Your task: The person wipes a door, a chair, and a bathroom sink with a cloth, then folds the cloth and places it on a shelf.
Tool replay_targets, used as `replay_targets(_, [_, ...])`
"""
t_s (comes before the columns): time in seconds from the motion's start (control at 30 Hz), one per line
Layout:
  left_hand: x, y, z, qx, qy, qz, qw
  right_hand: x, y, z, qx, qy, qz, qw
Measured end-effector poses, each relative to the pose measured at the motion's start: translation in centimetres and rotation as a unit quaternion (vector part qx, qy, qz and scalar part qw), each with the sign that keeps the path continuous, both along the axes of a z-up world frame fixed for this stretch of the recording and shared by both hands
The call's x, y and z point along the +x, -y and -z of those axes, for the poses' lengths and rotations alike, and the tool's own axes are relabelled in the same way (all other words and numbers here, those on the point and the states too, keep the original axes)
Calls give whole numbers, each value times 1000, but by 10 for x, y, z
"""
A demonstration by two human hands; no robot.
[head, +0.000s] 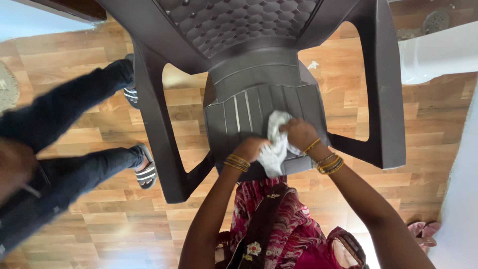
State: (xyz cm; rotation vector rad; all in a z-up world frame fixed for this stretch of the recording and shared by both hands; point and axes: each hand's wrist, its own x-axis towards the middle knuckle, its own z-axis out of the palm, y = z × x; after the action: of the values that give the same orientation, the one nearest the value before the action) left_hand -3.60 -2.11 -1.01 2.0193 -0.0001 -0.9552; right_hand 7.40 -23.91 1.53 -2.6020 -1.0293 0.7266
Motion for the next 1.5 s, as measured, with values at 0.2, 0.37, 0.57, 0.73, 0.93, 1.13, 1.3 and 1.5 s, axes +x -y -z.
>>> replay_targets(0.2, [31, -71, -40, 131, 288, -269, 910, 61, -62, -6, 110, 95, 30, 989])
replay_targets(0.37, [17, -91, -9, 228, 328, -266, 877, 33, -126, 43, 83, 128, -24, 988])
replay_targets(0.57, [-60, -31, 13, 286, 253, -97, 919, -65, -91, 51, -35, 87, -73, 993])
replay_targets(0.73, [-104, -6, -14, -12, 90, -92, 992, -51, -16, 39, -64, -81, -214, 971])
replay_targets(0.93, [-23, -3, -18, -34, 208, -171, 962, 61, -1, -16, 3, 2, -67, 998])
replay_targets(1.13, [100, -20, -8, 73, 229, -197, 951, 116, -37, 8, 105, 173, 63, 977])
replay_targets(1.3, [93, 1, 10, 110, 152, -123, 974, 79, -24, 55, -5, 175, 65, 982])
replay_targets(1.5, [-43, 55, 19, 112, 272, -79, 952, -45, 7, 26, -102, 115, 126, 980])
